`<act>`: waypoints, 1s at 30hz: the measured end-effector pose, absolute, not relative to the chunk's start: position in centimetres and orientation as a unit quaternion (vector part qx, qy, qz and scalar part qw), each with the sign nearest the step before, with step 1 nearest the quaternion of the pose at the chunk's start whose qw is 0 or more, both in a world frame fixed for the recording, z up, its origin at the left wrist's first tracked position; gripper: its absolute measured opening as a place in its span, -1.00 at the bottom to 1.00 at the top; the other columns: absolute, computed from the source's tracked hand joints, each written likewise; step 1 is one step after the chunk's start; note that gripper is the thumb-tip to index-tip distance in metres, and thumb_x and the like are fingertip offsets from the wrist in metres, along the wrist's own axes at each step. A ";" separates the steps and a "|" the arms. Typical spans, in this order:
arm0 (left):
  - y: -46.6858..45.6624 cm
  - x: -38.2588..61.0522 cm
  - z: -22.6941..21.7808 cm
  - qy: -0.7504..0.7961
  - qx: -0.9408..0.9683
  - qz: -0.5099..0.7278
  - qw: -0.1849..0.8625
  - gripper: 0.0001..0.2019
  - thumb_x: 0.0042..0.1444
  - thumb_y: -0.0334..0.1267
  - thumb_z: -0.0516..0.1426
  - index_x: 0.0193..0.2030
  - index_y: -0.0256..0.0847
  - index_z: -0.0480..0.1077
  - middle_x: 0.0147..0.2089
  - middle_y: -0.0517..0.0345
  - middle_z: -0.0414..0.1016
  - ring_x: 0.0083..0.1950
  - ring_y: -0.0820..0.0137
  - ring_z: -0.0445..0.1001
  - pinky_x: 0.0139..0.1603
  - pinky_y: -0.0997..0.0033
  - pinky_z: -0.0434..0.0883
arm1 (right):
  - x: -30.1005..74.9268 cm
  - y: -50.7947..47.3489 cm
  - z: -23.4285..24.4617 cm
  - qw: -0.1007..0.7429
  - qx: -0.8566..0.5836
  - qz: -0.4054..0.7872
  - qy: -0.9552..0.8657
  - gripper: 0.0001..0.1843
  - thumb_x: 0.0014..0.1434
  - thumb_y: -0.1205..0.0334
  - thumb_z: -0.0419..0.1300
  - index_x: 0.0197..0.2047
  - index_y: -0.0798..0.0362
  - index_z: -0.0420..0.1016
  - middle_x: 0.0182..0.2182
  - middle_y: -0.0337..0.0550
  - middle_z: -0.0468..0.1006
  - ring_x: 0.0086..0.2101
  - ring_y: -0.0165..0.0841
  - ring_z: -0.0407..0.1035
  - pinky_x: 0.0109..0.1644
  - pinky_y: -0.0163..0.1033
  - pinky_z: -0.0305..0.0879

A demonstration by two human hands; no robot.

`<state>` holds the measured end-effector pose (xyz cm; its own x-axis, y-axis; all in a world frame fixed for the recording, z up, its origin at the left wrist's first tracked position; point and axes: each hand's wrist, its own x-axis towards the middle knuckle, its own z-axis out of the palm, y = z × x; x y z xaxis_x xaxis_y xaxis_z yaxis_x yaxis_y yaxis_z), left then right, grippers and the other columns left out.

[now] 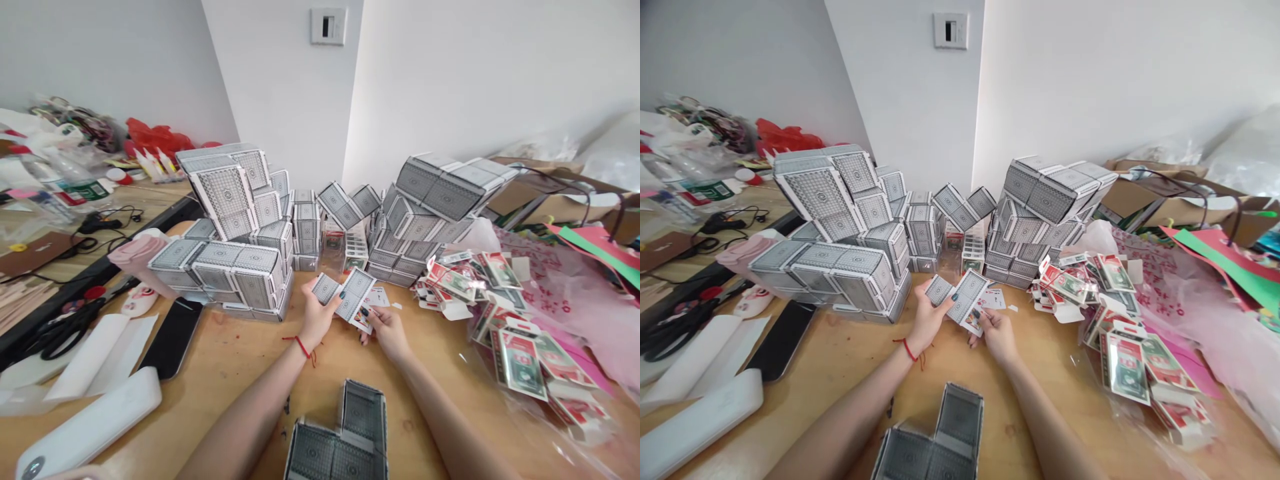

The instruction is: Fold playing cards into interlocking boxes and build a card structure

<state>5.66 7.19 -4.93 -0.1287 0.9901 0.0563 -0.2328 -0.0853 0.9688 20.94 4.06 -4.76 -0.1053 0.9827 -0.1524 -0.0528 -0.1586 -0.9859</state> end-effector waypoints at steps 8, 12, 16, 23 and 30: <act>6.6 5.8 -3.8 0.409 0.455 0.595 0.521 -0.32 -0.20 -0.34 0.23 0.03 -0.16 -0.06 -0.04 0.00 0.27 -0.02 0.33 0.33 -0.01 0.23 0.29 | 21.2 4.1 -4.6 0.460 -0.496 0.569 -0.468 -0.62 -0.03 -0.09 0.11 -0.41 0.11 0.32 -0.74 -0.28 0.39 -0.77 -0.44 0.25 -0.71 -0.35 0.18; 6.4 6.0 -3.5 0.392 0.440 0.595 0.546 -0.29 -0.22 -0.35 0.25 0.04 -0.13 -0.07 -0.03 0.01 0.27 -0.01 0.32 0.33 -0.03 0.22 0.32 | 21.5 4.4 -4.8 0.467 -0.475 0.591 -0.455 -0.64 -0.06 -0.07 0.15 -0.42 0.11 0.32 -0.70 -0.27 0.39 -0.76 -0.46 0.24 -0.72 -0.34 0.18; 6.4 6.0 -3.6 0.395 0.422 0.592 0.562 -0.31 -0.22 -0.33 0.25 0.03 -0.12 -0.05 -0.07 0.01 0.29 -0.06 0.29 0.36 -0.15 0.20 0.41 | 21.7 4.5 -5.0 0.468 -0.469 0.606 -0.440 -0.67 -0.07 -0.04 0.17 -0.46 0.10 0.31 -0.69 -0.26 0.39 -0.76 -0.48 0.21 -0.73 -0.35 0.15; 6.3 6.3 -3.2 0.384 0.385 0.568 0.618 -0.33 -0.18 -0.30 0.23 0.03 -0.06 -0.07 -0.02 0.00 0.24 -0.10 0.24 0.38 -0.34 0.20 0.49 | 21.9 4.8 -5.1 0.487 -0.466 0.609 -0.418 -0.70 -0.05 0.01 0.17 -0.49 0.09 0.29 -0.73 -0.31 0.34 -0.78 -0.53 0.15 -0.75 -0.40 0.08; 6.3 6.2 -3.7 0.392 0.389 0.570 0.608 -0.31 -0.19 -0.28 0.23 0.03 -0.05 -0.08 -0.01 0.02 0.24 -0.08 0.25 0.36 -0.26 0.13 0.46 | 21.8 4.9 -5.2 0.483 -0.470 0.601 -0.430 -0.70 -0.03 0.02 0.15 -0.50 0.09 0.27 -0.74 -0.31 0.36 -0.79 -0.52 0.17 -0.74 -0.41 0.10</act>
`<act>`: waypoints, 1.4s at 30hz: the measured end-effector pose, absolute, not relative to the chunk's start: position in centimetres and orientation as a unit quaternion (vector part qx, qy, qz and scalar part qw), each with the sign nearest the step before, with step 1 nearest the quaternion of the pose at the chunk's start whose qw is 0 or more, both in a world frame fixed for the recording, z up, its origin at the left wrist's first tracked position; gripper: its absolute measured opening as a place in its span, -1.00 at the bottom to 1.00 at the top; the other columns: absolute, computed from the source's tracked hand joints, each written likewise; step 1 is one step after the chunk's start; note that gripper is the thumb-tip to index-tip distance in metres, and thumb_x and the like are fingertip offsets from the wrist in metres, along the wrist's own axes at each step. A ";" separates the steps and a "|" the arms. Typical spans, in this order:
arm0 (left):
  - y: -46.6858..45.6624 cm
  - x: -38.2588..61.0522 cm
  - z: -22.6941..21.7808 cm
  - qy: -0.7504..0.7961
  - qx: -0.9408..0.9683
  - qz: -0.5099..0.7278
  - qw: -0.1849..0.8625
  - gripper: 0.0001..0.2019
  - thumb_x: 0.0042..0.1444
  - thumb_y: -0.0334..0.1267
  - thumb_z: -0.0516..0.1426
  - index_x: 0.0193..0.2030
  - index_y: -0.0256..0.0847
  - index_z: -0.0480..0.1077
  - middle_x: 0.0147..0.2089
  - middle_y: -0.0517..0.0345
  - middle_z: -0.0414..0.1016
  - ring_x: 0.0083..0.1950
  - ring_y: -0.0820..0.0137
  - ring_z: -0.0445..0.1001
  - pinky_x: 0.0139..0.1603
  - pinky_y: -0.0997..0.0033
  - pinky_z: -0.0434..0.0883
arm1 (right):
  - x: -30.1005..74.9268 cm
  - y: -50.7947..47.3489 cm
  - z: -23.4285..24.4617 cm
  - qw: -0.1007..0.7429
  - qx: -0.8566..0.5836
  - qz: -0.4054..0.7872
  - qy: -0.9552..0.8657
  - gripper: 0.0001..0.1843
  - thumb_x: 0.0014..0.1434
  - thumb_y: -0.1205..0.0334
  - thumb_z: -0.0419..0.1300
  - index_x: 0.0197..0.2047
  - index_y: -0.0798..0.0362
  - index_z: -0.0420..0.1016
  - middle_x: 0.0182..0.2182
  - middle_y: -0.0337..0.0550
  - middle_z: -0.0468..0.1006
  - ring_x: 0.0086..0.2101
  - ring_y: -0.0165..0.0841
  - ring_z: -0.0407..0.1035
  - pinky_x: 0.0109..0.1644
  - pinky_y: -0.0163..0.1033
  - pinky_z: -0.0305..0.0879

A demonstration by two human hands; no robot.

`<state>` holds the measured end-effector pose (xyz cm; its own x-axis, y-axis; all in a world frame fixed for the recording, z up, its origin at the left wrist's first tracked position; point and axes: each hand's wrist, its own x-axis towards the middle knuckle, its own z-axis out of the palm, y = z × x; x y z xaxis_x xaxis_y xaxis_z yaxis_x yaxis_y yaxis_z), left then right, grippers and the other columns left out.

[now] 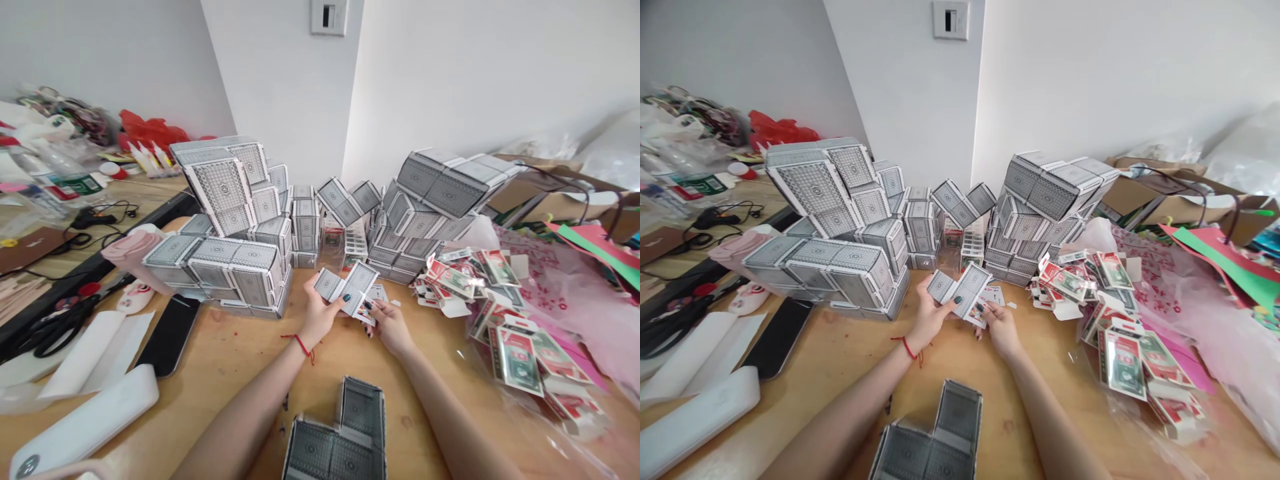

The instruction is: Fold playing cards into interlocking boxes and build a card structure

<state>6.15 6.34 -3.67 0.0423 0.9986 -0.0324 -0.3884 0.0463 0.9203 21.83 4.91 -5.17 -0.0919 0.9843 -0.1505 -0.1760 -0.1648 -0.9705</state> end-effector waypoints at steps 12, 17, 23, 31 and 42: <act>6.9 5.5 -3.3 0.382 0.370 0.609 0.588 -0.57 -0.09 -0.24 0.17 -0.11 -0.11 0.05 -0.09 0.09 0.32 -0.11 0.36 0.38 -0.10 0.23 0.35 | 21.9 4.7 -5.0 0.503 -0.512 0.451 -0.530 -0.70 0.13 0.05 -0.03 -0.25 0.09 0.33 -0.69 -0.29 0.36 -0.75 -0.47 0.19 -0.69 -0.36 0.17; 7.0 4.8 -2.4 0.265 0.286 0.616 0.684 -0.69 0.00 -0.13 0.08 -0.12 -0.08 0.11 -0.06 0.11 0.36 -0.04 0.32 0.37 -0.06 0.22 0.31 | 22.8 5.0 -4.9 0.530 -0.478 0.269 -0.647 -0.75 0.07 0.25 0.01 -0.22 -0.02 0.46 -0.20 -0.08 0.40 -0.19 -0.26 0.32 -0.09 -0.10 0.26; 7.4 4.6 -2.9 0.293 0.270 0.585 0.706 -0.48 -0.15 -0.46 0.12 -0.02 -0.10 0.07 -0.01 0.04 0.35 -0.02 0.32 0.37 -0.04 0.23 0.30 | 22.8 4.8 -4.6 0.539 -0.471 0.323 -0.619 -0.49 -0.08 0.38 0.04 0.00 -0.06 0.32 -0.01 -0.09 0.28 0.02 -0.20 0.14 0.07 -0.03 0.09; 7.4 4.4 -3.0 0.342 0.302 0.530 0.715 -0.45 -0.19 -0.49 0.14 -0.04 -0.09 0.06 -0.14 0.14 0.42 -0.16 0.39 0.42 -0.19 0.33 0.38 | 23.0 4.9 -4.4 0.533 -0.433 0.580 -0.438 -0.60 -0.03 0.17 0.13 -0.08 0.03 0.27 -0.46 -0.22 0.40 -0.62 -0.47 0.26 -0.62 -0.35 0.23; 7.8 3.9 -3.4 0.365 0.377 0.405 0.748 -0.59 -0.26 -0.36 0.25 -0.16 -0.34 0.38 -0.31 0.03 0.52 -0.26 0.31 0.47 -0.19 0.32 0.35 | 23.2 5.1 -4.1 0.483 -0.518 0.516 -0.482 -0.66 0.01 -0.07 0.09 -0.39 0.07 0.25 -0.75 -0.40 0.21 -0.79 -0.56 0.00 -0.77 -0.43 -0.09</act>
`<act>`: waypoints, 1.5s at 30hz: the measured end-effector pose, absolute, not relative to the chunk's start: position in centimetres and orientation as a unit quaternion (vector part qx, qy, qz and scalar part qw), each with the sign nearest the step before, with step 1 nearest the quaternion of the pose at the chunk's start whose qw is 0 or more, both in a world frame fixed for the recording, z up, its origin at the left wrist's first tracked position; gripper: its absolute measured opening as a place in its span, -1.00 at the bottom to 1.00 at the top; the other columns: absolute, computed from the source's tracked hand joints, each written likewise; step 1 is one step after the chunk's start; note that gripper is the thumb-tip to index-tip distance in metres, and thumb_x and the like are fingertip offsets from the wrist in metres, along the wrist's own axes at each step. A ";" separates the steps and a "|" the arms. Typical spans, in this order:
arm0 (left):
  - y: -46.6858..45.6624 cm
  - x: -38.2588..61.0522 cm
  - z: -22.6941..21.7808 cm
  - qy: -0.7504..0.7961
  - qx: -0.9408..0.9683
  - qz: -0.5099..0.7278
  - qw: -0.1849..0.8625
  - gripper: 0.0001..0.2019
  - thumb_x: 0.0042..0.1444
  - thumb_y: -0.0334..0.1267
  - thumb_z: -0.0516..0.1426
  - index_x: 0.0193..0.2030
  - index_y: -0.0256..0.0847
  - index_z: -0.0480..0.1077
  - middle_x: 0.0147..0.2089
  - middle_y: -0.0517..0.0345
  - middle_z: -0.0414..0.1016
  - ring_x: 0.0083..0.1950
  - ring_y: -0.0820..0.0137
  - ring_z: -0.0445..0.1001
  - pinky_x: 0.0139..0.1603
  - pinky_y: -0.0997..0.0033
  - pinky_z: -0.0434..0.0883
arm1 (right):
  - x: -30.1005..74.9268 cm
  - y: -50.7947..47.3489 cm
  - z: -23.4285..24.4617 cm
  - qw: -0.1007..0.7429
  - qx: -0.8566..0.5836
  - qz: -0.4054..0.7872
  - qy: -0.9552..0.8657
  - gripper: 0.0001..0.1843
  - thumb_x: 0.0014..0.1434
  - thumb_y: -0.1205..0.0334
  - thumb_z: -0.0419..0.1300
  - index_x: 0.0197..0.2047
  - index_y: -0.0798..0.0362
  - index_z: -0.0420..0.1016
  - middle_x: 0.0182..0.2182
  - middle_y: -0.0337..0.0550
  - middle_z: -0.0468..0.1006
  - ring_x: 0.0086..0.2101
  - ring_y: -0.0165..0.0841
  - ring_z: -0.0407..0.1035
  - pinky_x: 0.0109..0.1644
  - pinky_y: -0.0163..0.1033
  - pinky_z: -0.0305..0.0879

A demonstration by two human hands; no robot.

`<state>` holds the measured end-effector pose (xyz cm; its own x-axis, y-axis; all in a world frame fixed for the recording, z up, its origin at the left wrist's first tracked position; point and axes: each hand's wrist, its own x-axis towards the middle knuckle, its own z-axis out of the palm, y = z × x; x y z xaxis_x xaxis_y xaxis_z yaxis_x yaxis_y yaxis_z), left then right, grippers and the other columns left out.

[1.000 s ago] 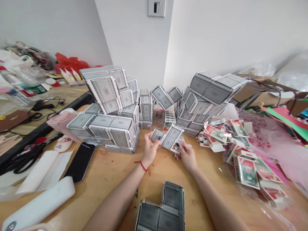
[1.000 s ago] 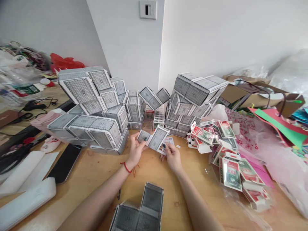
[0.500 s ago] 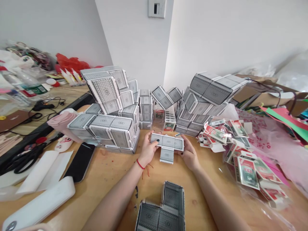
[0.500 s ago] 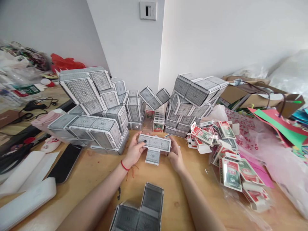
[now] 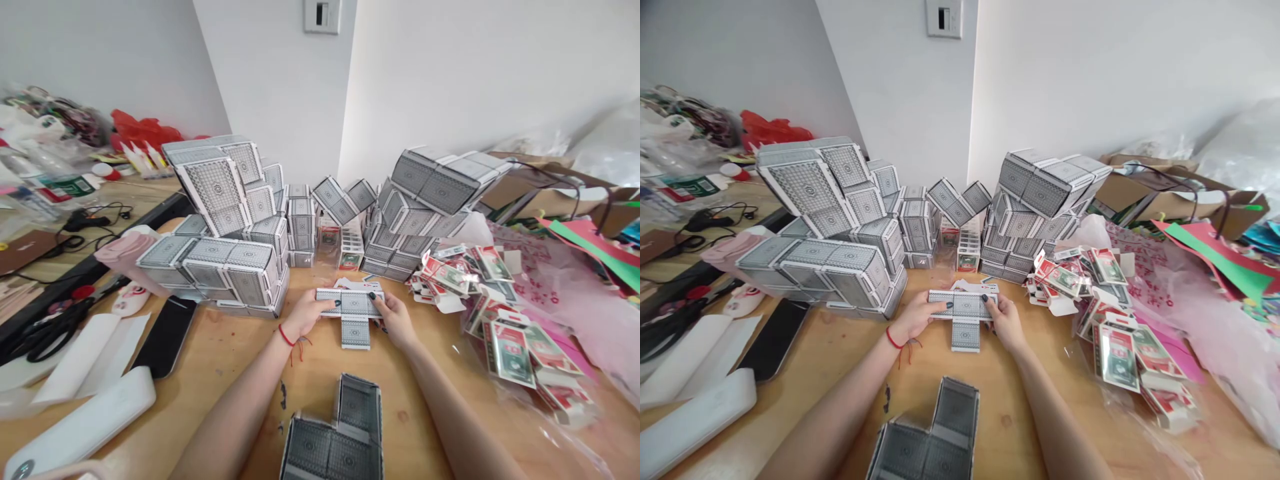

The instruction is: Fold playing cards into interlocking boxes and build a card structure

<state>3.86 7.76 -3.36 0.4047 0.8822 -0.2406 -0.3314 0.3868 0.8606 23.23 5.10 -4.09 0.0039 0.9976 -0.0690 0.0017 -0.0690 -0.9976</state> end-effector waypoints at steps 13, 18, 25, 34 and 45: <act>7.7 4.4 -3.9 0.394 0.406 0.405 0.718 -0.63 -0.28 -0.34 0.25 -0.22 -0.34 0.44 -0.36 0.04 0.53 -0.27 0.29 0.47 -0.20 0.32 0.35 | 22.6 4.9 -3.8 0.479 -0.515 0.474 -0.530 -0.70 0.07 -0.06 0.01 -0.35 0.01 0.17 -0.72 -0.41 0.17 -0.79 -0.53 0.00 -0.75 -0.39 -0.07; 7.8 4.4 -3.6 0.380 0.412 0.403 0.723 -0.66 -0.26 -0.33 0.25 -0.24 -0.33 0.44 -0.36 0.05 0.53 -0.26 0.30 0.46 -0.18 0.31 0.34 | 23.0 4.8 -3.6 0.469 -0.477 0.519 -0.532 -0.68 0.03 -0.06 0.08 -0.33 0.01 0.18 -0.77 -0.44 0.16 -0.79 -0.54 -0.03 -0.73 -0.40 -0.09; 7.5 4.8 -3.3 0.425 0.365 0.464 0.686 -0.59 -0.28 -0.39 0.25 -0.20 -0.22 0.30 -0.20 0.09 0.43 -0.26 0.34 0.44 -0.30 0.29 0.42 | 23.2 4.9 -3.9 0.487 -0.463 0.536 -0.511 -0.69 0.05 -0.04 0.08 -0.32 0.03 0.17 -0.78 -0.44 0.20 -0.80 -0.55 -0.02 -0.75 -0.43 -0.12; 7.4 4.8 -3.0 0.422 0.376 0.435 0.701 -0.63 -0.25 -0.34 0.25 -0.22 -0.26 0.33 -0.23 0.07 0.45 -0.26 0.35 0.44 -0.30 0.31 0.43 | 23.2 4.9 -3.4 0.464 -0.458 0.547 -0.526 -0.66 0.04 -0.07 0.07 -0.29 0.01 0.15 -0.79 -0.45 0.21 -0.80 -0.56 -0.02 -0.75 -0.43 -0.10; 7.9 4.4 -2.7 0.386 0.394 0.428 0.716 -0.63 -0.27 -0.31 0.26 -0.23 -0.33 0.44 -0.33 0.04 0.53 -0.22 0.27 0.46 -0.16 0.27 0.35 | 23.2 5.1 -4.1 0.477 -0.489 0.559 -0.470 -0.63 -0.06 -0.05 0.17 -0.39 0.04 0.17 -0.73 -0.33 0.38 -0.76 -0.45 0.25 -0.74 -0.37 0.20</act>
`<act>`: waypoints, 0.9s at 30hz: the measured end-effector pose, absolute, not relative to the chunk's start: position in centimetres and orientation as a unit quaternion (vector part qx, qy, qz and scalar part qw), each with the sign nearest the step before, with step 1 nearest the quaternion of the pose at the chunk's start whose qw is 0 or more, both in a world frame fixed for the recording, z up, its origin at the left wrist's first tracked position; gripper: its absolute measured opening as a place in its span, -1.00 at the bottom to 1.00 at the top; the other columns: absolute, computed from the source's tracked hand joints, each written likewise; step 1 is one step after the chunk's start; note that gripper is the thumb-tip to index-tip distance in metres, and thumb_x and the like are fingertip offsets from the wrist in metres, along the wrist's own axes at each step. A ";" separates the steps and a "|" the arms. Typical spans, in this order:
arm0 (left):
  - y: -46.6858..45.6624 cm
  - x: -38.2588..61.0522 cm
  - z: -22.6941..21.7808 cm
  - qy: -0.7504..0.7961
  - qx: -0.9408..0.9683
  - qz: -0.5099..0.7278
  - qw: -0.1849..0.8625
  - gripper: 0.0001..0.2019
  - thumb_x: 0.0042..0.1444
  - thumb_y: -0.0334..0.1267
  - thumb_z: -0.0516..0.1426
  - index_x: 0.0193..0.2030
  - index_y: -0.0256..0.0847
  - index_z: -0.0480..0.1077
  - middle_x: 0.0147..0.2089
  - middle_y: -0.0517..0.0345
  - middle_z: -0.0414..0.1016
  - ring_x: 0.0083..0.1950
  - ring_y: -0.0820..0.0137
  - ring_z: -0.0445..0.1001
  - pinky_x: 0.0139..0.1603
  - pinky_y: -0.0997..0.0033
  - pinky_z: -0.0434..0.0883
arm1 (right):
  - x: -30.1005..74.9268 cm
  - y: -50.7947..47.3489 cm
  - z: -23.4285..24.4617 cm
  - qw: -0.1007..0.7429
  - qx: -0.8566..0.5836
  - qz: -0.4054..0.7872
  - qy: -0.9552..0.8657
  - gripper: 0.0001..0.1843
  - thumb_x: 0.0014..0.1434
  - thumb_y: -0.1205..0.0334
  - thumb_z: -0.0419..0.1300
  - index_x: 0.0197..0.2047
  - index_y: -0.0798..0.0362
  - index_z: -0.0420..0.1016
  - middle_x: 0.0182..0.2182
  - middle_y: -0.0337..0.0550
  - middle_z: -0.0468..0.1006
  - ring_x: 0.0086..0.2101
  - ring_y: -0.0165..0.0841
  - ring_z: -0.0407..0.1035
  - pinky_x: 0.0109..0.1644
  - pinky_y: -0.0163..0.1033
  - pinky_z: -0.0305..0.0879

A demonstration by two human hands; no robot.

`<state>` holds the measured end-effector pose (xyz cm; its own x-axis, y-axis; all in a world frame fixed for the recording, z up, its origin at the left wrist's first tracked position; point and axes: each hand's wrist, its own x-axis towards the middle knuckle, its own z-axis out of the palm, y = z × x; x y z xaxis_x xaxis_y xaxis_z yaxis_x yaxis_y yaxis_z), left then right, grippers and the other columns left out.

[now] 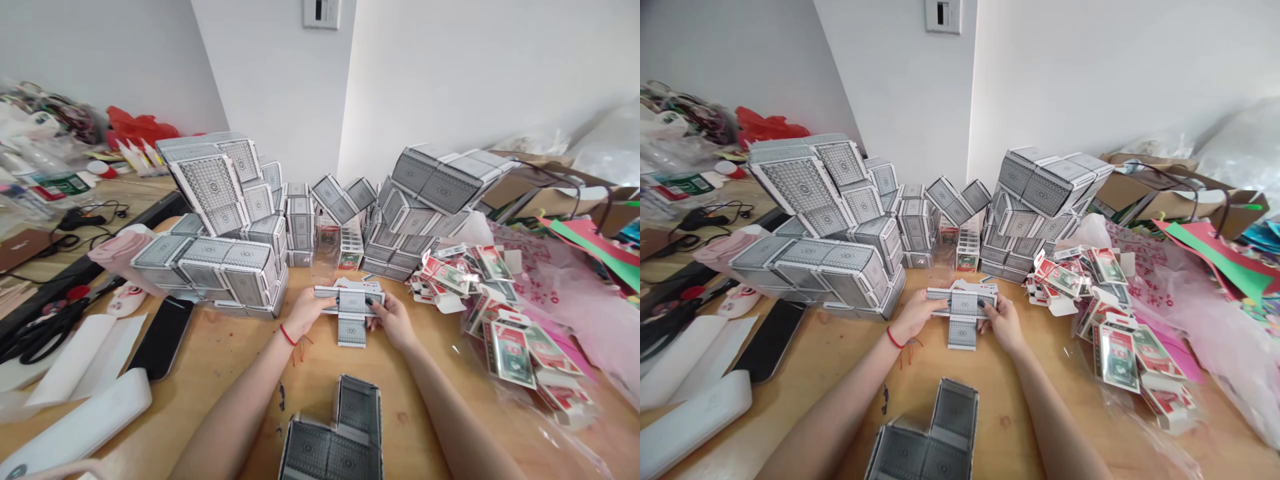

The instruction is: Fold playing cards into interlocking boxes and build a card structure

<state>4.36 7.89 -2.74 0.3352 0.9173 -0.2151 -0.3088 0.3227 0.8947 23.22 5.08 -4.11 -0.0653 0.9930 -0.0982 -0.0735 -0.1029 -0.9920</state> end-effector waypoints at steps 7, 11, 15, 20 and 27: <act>8.1 4.1 -2.8 0.388 0.404 0.438 0.702 -0.63 -0.25 -0.32 0.25 -0.21 -0.33 0.43 -0.27 0.04 0.52 -0.21 0.29 0.45 -0.17 0.31 0.35 | 23.6 5.1 -4.2 0.480 -0.465 0.613 -0.422 -0.64 -0.07 0.03 0.22 -0.36 0.06 0.16 -0.65 -0.27 0.45 -0.66 -0.40 0.38 -0.63 -0.33 0.36; 8.2 4.0 -2.8 0.383 0.411 0.433 0.705 -0.63 -0.24 -0.31 0.24 -0.20 -0.34 0.43 -0.30 0.04 0.52 -0.23 0.30 0.45 -0.18 0.32 0.34 | 23.6 5.0 -4.0 0.469 -0.461 0.614 -0.436 -0.63 -0.05 0.02 0.20 -0.32 0.06 0.16 -0.64 -0.26 0.46 -0.65 -0.38 0.40 -0.62 -0.32 0.36; 8.1 4.0 -2.8 0.372 0.432 0.413 0.710 -0.64 -0.24 -0.31 0.24 -0.21 -0.32 0.44 -0.33 0.07 0.52 -0.24 0.30 0.44 -0.17 0.32 0.33 | 23.5 5.1 -4.2 0.446 -0.466 0.583 -0.494 -0.64 0.01 -0.02 0.12 -0.27 0.05 0.12 -0.69 -0.32 0.42 -0.71 -0.40 0.34 -0.72 -0.36 0.27; 8.1 4.1 -2.8 0.381 0.458 0.425 0.681 -0.67 -0.23 -0.32 0.23 -0.22 -0.30 0.44 -0.32 0.10 0.52 -0.23 0.32 0.43 -0.14 0.35 0.30 | 23.3 5.0 -4.6 0.426 -0.468 0.568 -0.526 -0.69 0.05 -0.03 0.05 -0.29 0.00 0.09 -0.73 -0.38 0.36 -0.77 -0.43 0.26 -0.80 -0.40 0.14; 8.1 4.3 -2.8 0.380 0.486 0.426 0.662 -0.71 -0.19 -0.31 0.21 -0.24 -0.30 0.44 -0.30 0.10 0.51 -0.26 0.35 0.43 -0.17 0.37 0.30 | 23.0 4.8 -4.5 0.412 -0.472 0.569 -0.533 -0.68 0.08 -0.05 0.02 -0.26 0.01 0.06 -0.75 -0.42 0.32 -0.78 -0.45 0.23 -0.80 -0.43 0.09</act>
<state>4.30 8.06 -2.80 0.3481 0.9332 -0.0897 -0.1935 0.1651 0.9671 22.96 4.83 -4.52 -0.2158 0.9716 -0.0971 0.0350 -0.0917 -0.9952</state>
